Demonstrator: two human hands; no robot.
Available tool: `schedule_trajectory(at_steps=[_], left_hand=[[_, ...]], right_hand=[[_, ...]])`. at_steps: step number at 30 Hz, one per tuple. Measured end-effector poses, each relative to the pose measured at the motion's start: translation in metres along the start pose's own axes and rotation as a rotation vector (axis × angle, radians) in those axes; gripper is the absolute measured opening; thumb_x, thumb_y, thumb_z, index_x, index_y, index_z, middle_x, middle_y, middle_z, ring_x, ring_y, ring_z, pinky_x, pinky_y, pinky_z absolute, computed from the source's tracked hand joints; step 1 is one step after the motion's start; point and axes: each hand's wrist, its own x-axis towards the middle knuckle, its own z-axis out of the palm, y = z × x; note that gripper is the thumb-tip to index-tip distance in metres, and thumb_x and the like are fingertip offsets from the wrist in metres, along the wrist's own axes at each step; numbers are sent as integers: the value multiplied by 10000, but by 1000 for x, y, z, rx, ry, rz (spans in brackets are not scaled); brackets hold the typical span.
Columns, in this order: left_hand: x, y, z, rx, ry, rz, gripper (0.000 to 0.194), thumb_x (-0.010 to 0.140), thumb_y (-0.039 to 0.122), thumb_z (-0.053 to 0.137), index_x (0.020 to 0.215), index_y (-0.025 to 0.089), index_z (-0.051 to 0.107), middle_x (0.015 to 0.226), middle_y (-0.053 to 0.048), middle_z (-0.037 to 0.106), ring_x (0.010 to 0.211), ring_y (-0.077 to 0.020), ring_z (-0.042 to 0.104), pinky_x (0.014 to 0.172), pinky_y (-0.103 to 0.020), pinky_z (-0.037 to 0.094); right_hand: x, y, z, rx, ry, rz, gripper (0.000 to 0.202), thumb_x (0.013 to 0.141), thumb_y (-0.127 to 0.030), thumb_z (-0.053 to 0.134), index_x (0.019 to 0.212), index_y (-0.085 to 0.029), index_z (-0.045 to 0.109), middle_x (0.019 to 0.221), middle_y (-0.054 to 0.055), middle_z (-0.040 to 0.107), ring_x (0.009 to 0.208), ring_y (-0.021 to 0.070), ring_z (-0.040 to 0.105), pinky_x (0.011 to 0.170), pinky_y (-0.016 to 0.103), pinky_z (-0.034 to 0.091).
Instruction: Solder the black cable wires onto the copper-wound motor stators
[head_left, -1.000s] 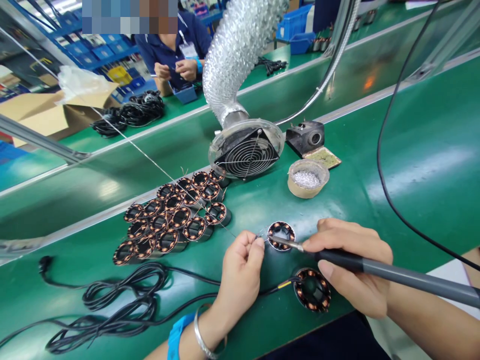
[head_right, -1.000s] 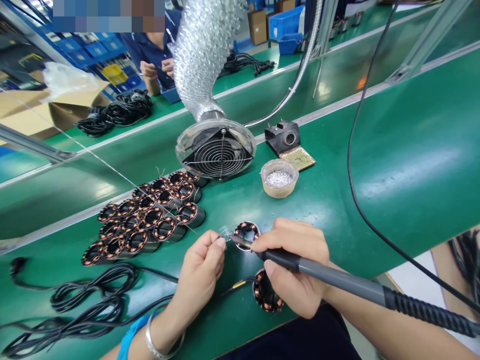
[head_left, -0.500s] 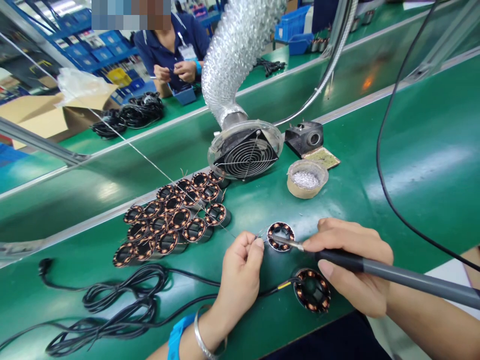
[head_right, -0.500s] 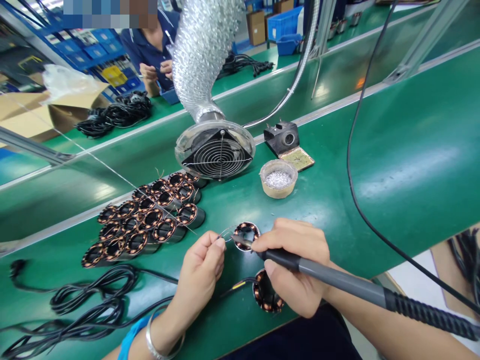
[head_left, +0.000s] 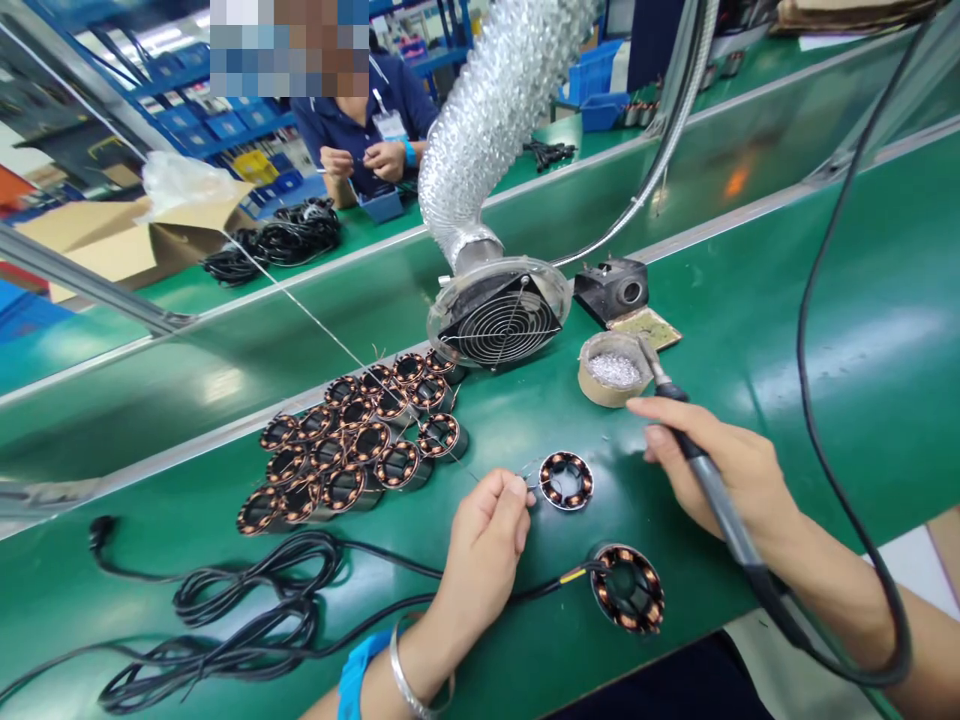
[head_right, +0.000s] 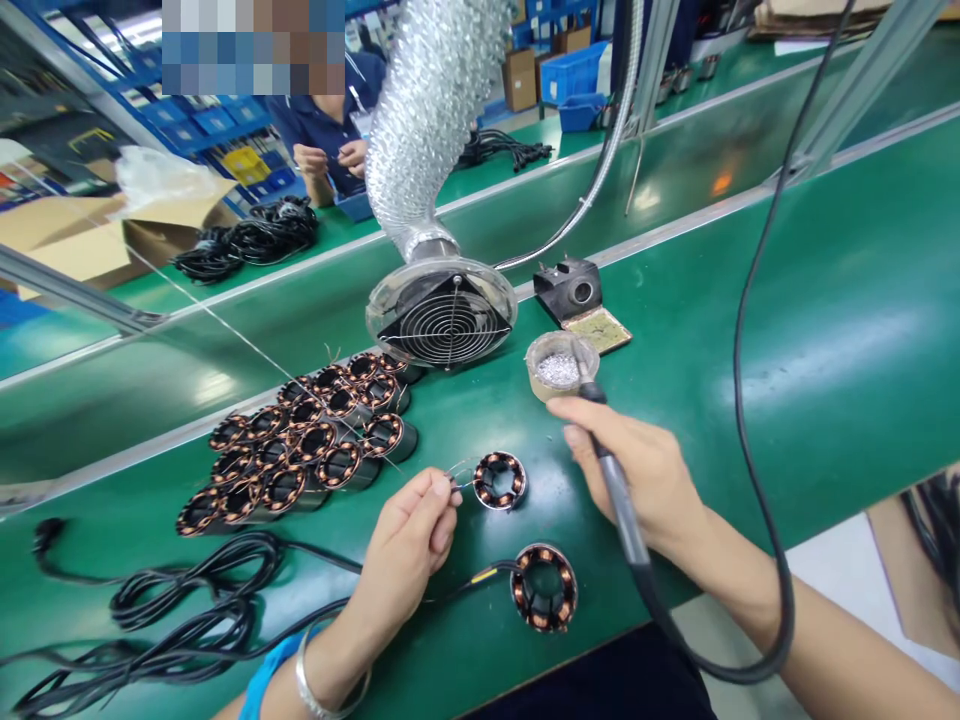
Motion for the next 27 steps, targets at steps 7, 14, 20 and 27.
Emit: schedule_trajectory(at_steps=[7,14,20,27], left_hand=[[3,7,-8,64,20,78,303,763,395,730,741,175,522,549,89,400,471,-55,254,457,-170,244],[7,3,-9,150,6,130,283,776,405,735,755,132,665,656,9,561,611,-104,432,559,-203,344],[5,-2,-20,46,32,71,358,764,496,725,812,155,630,593,38,559,415,-49,345,390,-167,251],[6,0,-22,96,147,74,335,745,466,739,690,143,671,515,52,473,430,-52,305,420,-174,268]], right_hand=[[33,-31,32,315,-312,-292,239,791,-102,545,1014,-167,600,784,33,645,709,177,543,650,304,483],[35,-30,47,447,-321,-318,352,730,-53,499,1052,-169,580,763,20,616,700,167,518,646,289,457],[27,-25,48,504,-264,-270,367,758,-65,529,1109,-165,557,775,20,632,703,168,537,664,304,478],[22,-25,49,517,-236,-248,301,810,-72,543,1091,-179,564,779,12,651,711,162,543,665,302,474]])
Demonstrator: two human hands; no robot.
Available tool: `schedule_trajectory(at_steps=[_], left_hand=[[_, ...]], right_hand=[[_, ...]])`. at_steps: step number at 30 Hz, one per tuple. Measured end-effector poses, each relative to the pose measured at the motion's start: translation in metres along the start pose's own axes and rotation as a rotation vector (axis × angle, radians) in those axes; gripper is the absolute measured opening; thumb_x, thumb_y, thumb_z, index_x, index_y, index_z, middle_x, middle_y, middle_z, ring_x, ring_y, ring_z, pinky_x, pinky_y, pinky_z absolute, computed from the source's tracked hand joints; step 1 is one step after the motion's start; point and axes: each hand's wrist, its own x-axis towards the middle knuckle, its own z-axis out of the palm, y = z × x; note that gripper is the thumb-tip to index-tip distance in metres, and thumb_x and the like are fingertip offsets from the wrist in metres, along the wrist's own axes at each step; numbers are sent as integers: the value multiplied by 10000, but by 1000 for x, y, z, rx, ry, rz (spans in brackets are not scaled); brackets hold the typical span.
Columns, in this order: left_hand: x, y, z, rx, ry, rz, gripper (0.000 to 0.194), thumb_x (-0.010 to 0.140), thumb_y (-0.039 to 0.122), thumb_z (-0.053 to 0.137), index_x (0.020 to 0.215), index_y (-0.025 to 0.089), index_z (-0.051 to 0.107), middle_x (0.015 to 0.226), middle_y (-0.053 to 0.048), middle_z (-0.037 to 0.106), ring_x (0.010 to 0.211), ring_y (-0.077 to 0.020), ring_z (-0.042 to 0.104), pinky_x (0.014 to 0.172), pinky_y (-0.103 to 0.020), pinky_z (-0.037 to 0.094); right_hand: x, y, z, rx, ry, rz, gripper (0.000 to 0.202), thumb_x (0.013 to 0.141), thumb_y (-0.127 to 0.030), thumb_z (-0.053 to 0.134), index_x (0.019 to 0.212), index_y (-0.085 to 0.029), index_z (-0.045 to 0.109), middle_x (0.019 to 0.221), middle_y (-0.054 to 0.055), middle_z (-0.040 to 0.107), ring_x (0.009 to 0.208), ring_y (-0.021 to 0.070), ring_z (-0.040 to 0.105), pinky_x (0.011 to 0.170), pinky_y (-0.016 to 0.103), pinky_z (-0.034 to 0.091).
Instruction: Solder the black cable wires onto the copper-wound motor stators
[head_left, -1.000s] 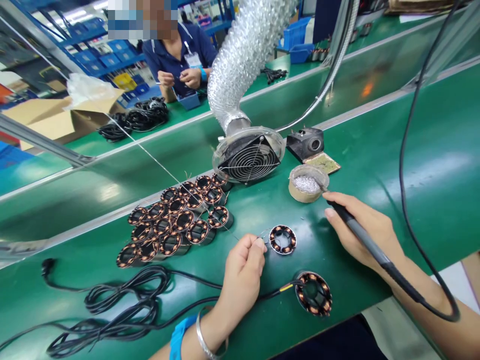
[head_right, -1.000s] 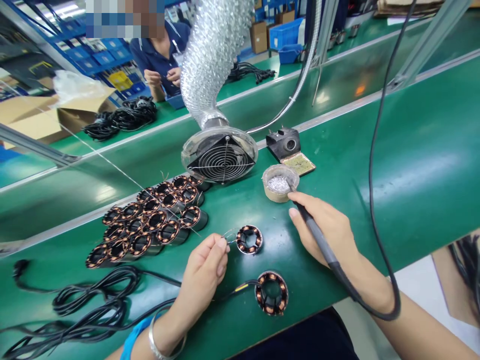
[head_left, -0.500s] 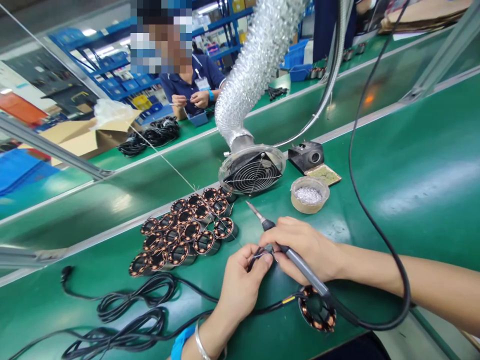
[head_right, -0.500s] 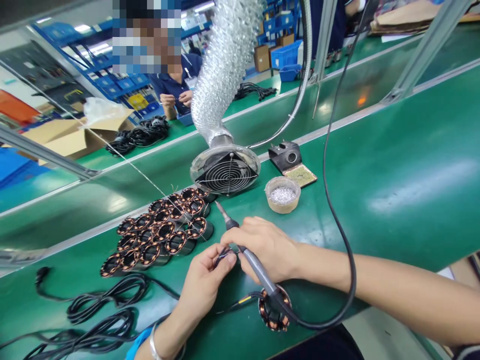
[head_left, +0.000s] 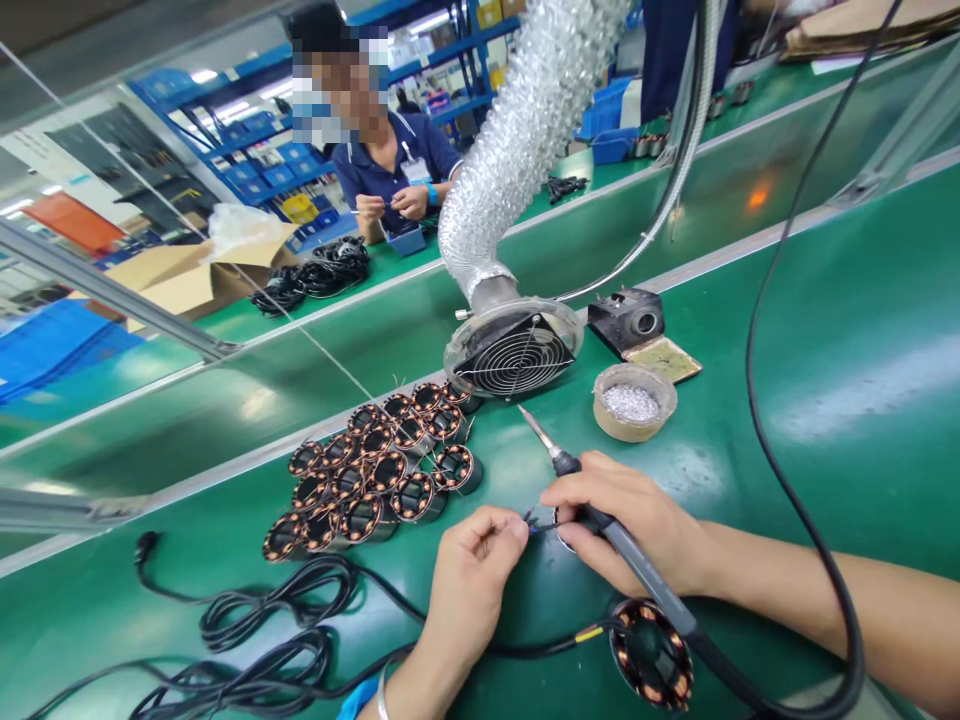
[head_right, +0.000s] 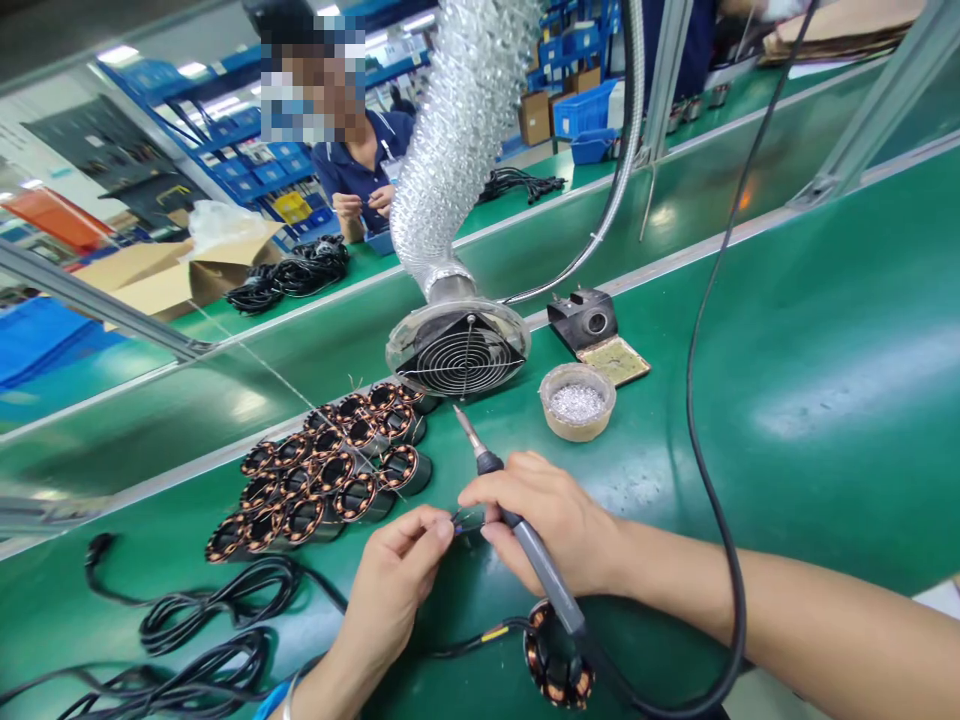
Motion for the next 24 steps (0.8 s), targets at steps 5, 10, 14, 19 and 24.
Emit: schedule_trajectory(at_steps=[5,10,14,19,24], left_hand=[[6,8,8,19,21,15,290,702,423,767,690,136,728,622,-10,610,590,-114,462,576,-215,392],[6,7,10,35,-79,8,293,734,424,737,721,132,721,631,-13,615,601,-123,459,605,-232,396],[1,10,11,119,-81,37,269,703,368,757,627,142,633,570,25,516,558,-102,385,536,-208,332],[1,11,9,107,-60,46,319,718,389,744,584,163,563,525,52,425,511,-91,342,498,-202,298],[2,7,6,109,-101,65,293,754,412,742,652,151,655,603,21,512,574,-109,420,555,-205,355]], right_hand=[[0,0,3,-7,17,-1,310,819,-72,544,1104,-192,555,781,7,652,714,162,555,682,307,478],[3,-2,1,23,-14,25,308,802,-61,523,1081,-188,556,787,11,641,724,163,554,684,308,475],[2,-3,0,31,-24,61,343,789,-54,503,1105,-181,539,773,9,617,718,162,543,695,313,479],[1,-3,1,57,-21,87,326,777,-50,488,1067,-192,529,739,-9,591,679,151,534,673,302,473],[1,-2,2,63,2,73,298,795,-60,488,1061,-186,536,732,-6,610,677,149,538,683,303,481]])
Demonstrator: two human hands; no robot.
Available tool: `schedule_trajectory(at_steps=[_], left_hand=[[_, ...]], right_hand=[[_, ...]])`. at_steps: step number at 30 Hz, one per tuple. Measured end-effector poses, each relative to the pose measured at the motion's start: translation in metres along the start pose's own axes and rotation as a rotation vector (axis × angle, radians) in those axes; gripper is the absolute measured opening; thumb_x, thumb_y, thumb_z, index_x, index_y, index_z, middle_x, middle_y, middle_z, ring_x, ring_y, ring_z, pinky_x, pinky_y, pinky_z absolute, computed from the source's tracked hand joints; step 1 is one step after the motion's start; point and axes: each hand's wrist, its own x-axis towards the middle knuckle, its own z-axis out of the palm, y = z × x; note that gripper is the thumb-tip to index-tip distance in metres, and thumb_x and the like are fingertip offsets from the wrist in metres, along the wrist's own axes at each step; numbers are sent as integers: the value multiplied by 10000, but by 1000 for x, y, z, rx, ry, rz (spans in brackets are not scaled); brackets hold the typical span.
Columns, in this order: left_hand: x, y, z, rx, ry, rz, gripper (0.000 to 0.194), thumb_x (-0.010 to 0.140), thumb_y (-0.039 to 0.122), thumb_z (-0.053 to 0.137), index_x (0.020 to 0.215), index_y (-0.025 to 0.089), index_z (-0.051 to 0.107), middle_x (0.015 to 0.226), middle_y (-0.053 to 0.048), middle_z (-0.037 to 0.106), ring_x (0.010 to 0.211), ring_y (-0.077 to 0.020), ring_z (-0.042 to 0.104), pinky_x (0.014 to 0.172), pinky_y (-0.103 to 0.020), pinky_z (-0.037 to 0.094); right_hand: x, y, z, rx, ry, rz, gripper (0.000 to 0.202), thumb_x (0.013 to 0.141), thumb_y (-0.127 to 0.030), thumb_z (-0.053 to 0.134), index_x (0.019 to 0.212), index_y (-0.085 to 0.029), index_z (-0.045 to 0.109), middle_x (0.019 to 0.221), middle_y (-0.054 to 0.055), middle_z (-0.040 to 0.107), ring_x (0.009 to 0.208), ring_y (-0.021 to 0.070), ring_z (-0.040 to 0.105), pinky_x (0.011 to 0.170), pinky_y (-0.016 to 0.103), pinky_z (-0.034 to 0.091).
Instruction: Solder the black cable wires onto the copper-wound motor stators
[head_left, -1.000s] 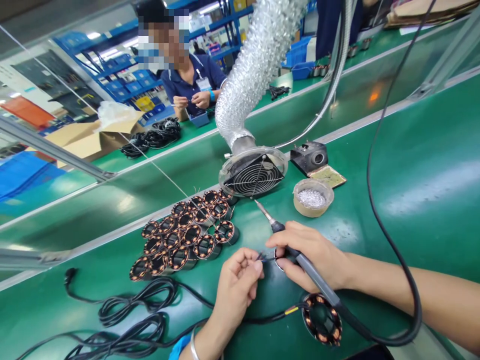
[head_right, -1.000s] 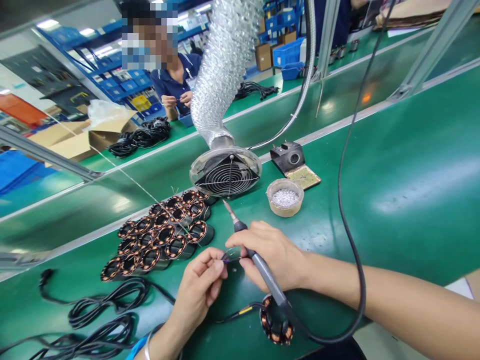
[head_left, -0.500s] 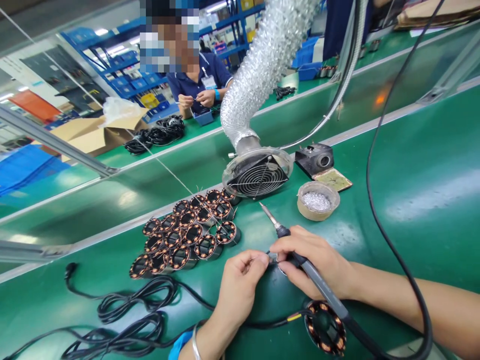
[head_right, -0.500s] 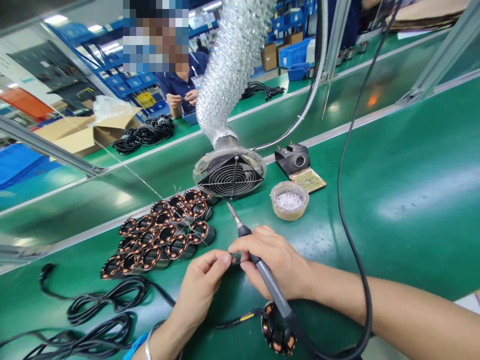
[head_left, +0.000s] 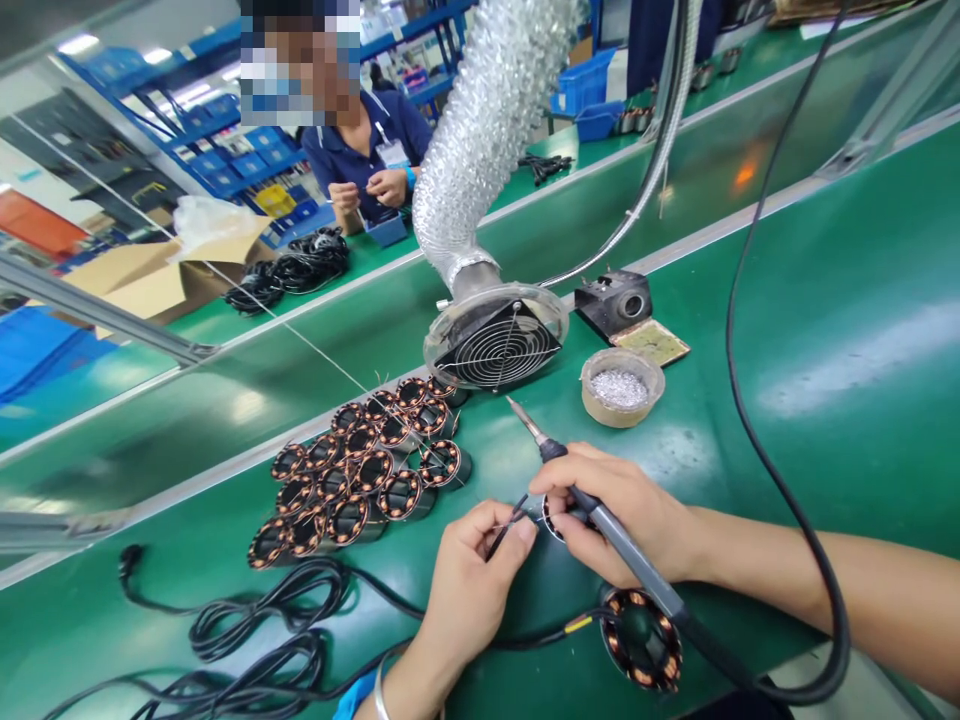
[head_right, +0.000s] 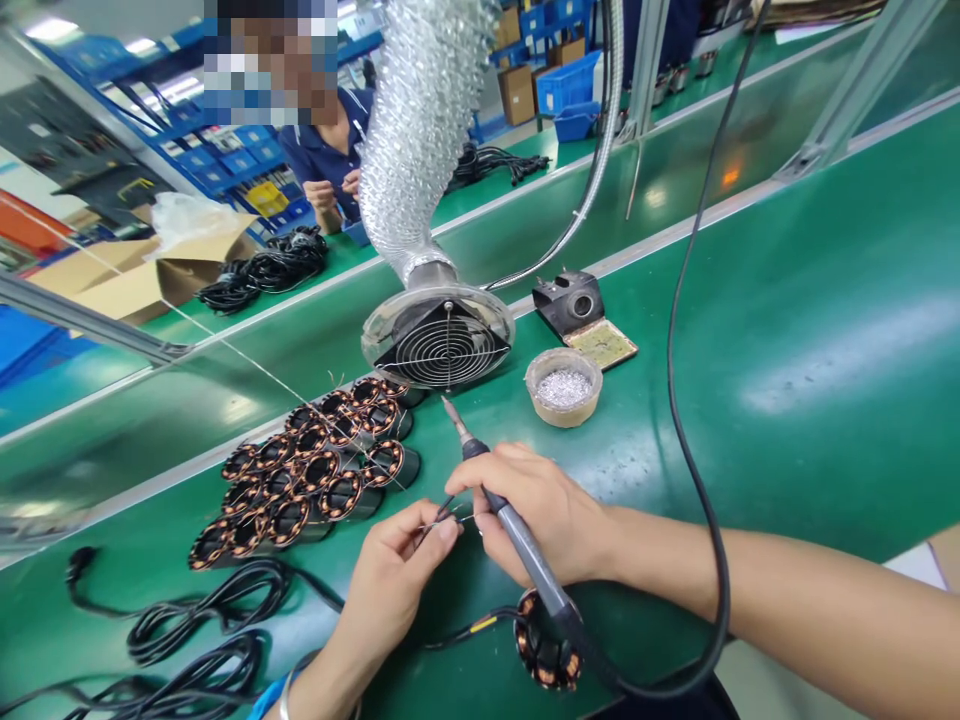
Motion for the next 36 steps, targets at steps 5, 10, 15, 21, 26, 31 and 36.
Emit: schedule_trajectory(at_steps=[5,10,15,21,26,31,36], left_hand=[[0,-1,0,9,-25,11,284,773,420,738,699,147,705,674,-9,589,653,-138,494,627,-222,405],[1,1,2,73,-41,31,262,804,397,715,725,148,729,683,-22,642,656,-138,507,627,-219,408],[-2,-5,-2,-92,-14,-40,293,783,449,724,810,159,696,624,15,593,498,-78,439,481,-177,358],[-3,-7,-5,-110,96,-78,298,753,434,731,713,149,652,543,62,453,419,-39,269,398,-167,217],[-2,2,1,-53,127,-57,252,735,385,731,693,144,673,533,53,455,497,-65,321,489,-173,307],[-1,1,2,-98,89,-79,267,735,404,733,703,154,647,521,68,414,491,-66,281,487,-178,285],[-1,2,2,-63,83,-51,260,761,401,709,714,158,628,531,75,381,488,-68,246,478,-185,266]], right_hand=[[0,0,0,2,3,-5,312,797,-56,493,1077,-183,538,747,-1,622,699,154,547,697,306,482],[0,1,0,14,7,-13,338,791,-47,501,1101,-178,533,757,0,630,709,155,551,710,312,479],[-1,1,1,23,4,-1,356,775,-48,519,1105,-184,533,767,-4,629,693,152,558,723,321,478],[-2,1,2,0,17,-3,341,795,-57,540,1112,-182,535,780,0,638,718,153,560,711,311,475],[-3,1,2,-1,-2,-1,309,807,-50,552,1091,-171,549,782,5,638,717,149,557,703,305,465],[1,2,3,21,57,6,294,829,-55,551,1098,-174,553,817,19,633,753,153,550,703,286,485],[8,5,4,59,-19,-45,263,872,-52,524,1100,-179,554,823,16,633,738,140,545,688,266,476]])
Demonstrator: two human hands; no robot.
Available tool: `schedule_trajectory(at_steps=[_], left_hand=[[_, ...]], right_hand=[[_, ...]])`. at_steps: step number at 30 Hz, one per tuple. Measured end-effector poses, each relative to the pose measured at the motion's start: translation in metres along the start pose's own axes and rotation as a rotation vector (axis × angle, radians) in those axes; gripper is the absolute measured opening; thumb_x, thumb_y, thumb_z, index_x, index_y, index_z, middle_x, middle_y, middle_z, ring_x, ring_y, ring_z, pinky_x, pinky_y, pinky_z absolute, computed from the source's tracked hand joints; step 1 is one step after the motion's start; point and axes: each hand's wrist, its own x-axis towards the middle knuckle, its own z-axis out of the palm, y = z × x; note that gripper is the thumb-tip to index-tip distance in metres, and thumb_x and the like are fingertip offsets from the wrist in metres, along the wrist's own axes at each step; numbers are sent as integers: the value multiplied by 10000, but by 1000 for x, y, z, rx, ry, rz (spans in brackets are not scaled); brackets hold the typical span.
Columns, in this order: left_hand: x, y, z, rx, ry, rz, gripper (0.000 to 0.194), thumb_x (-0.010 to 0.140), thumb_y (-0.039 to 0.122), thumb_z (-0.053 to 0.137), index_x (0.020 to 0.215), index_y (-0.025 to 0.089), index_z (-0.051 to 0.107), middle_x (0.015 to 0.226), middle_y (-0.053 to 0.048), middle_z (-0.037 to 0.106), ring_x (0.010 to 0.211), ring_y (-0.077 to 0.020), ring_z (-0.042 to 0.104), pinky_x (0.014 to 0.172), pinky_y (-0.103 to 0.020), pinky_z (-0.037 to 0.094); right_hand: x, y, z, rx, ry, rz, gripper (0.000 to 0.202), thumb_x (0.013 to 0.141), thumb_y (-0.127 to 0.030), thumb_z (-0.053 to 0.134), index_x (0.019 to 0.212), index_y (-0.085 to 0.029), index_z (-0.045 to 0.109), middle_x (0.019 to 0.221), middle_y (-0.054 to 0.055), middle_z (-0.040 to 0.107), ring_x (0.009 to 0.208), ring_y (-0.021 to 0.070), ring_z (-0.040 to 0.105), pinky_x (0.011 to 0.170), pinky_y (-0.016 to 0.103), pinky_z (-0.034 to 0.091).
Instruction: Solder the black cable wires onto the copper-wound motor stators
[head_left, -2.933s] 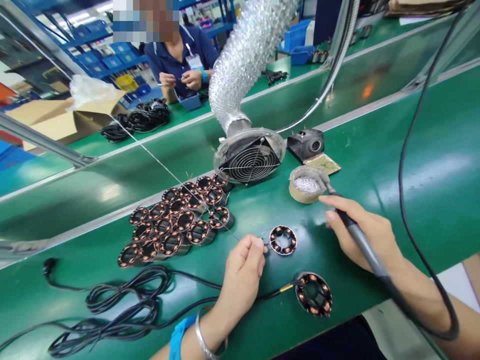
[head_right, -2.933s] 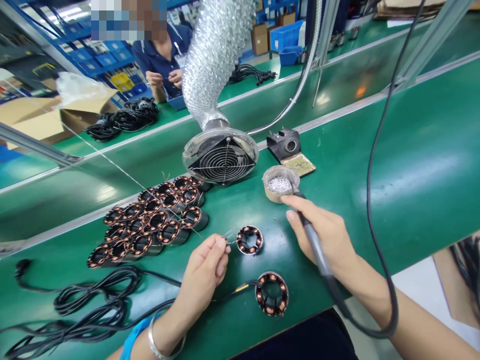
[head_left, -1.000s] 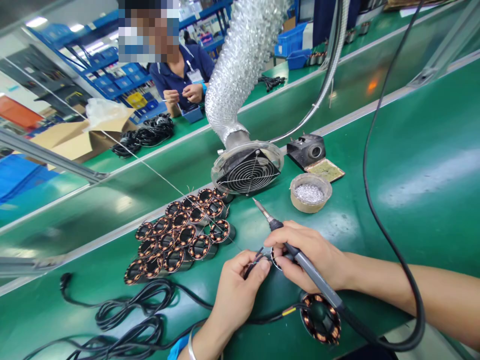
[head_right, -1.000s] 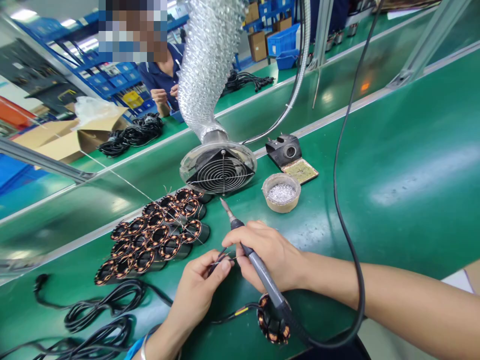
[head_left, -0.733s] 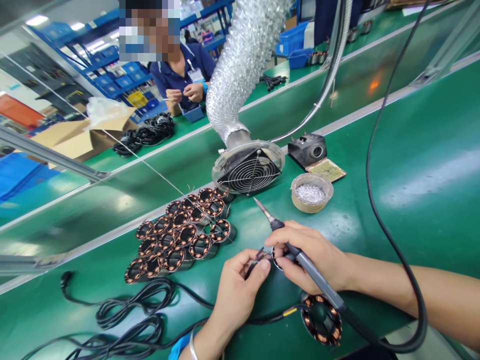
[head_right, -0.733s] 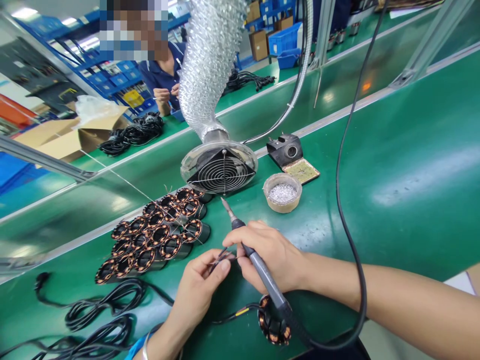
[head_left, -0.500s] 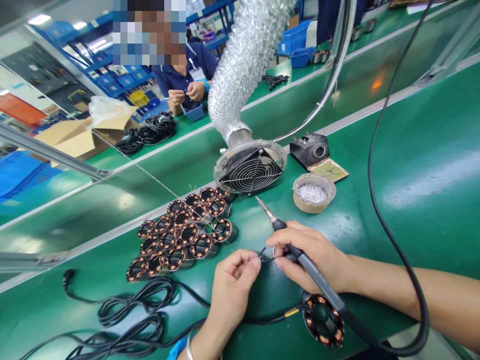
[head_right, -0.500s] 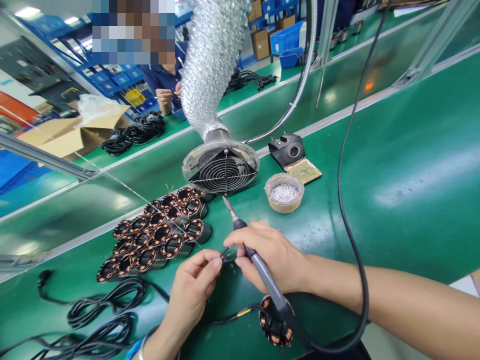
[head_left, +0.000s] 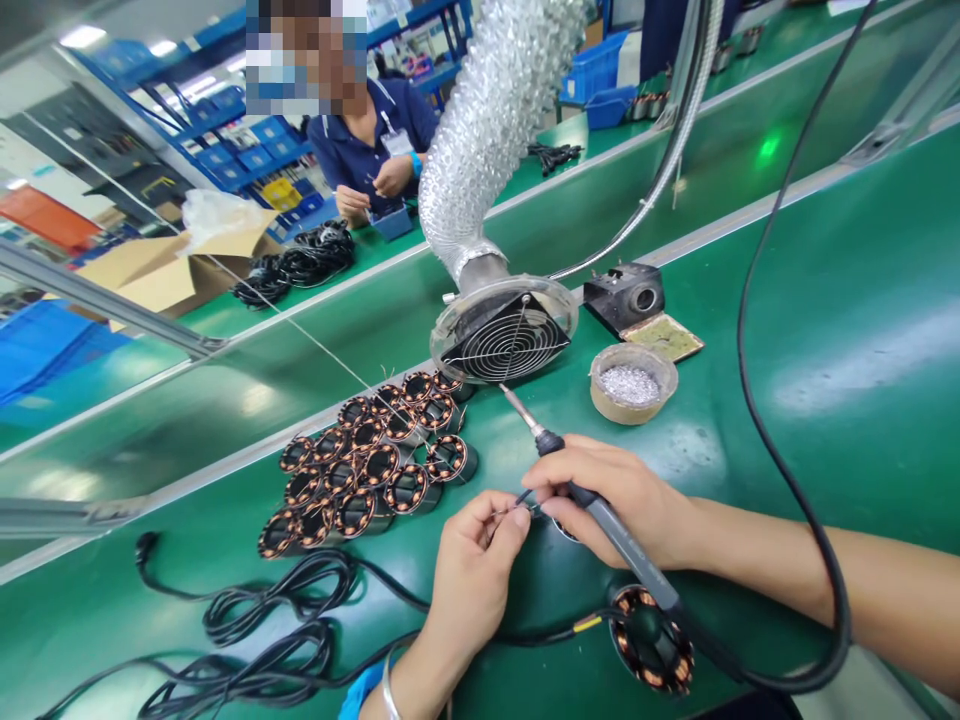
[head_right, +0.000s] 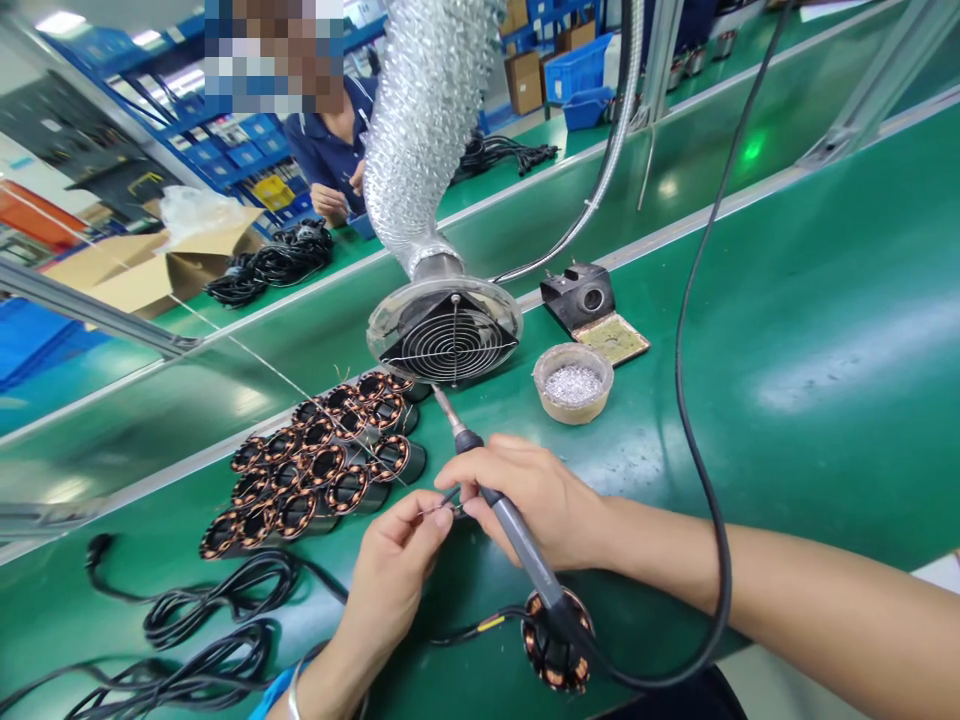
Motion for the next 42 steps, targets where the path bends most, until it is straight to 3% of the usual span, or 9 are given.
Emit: schedule_trajectory(at_steps=[5,9,18,25,30,35,42], left_hand=[[-2,1,-3,145,-33,49,313,852,413,596,665,163,579,549,54,389,508,-84,297,475,-194,256],[-3,-3,-9,195,-86,1,357,891,426,527,658,162,583,558,39,434,471,-78,307,438,-199,225],[2,3,-6,16,-138,-49,333,774,442,694,673,172,528,524,91,340,445,-49,220,428,-174,186],[0,5,-7,65,-122,-58,284,788,383,638,640,185,499,520,60,456,412,-55,282,409,-185,200],[2,6,-4,41,-102,-40,290,763,411,684,686,173,539,529,80,373,463,-62,251,444,-188,203],[2,8,-2,96,-81,2,333,788,449,681,674,147,597,557,57,391,525,-80,279,488,-201,232],[5,1,-4,69,-122,-70,460,821,588,616,675,152,615,483,90,274,455,-72,171,437,-213,155]], right_hand=[[0,2,1,-6,-49,19,186,897,-59,475,1024,-184,528,816,17,600,734,146,493,679,273,442],[-3,3,5,4,-20,18,181,873,-34,455,947,-196,491,779,-1,563,701,136,458,672,267,420],[-3,3,5,20,-35,44,152,888,-57,473,931,-203,480,777,-8,554,696,132,463,655,258,411],[-6,6,9,-4,0,-2,230,802,12,453,883,-203,455,735,-20,509,672,126,412,636,241,387],[-4,4,5,-5,-10,41,203,830,-14,472,907,-202,483,746,-19,527,682,125,462,647,241,414],[-2,2,4,-5,11,43,168,866,-42,467,897,-206,492,751,-14,540,681,128,479,635,242,426],[-4,4,7,-2,30,13,203,846,-9,455,903,-201,488,742,-17,534,670,127,447,637,238,414]])
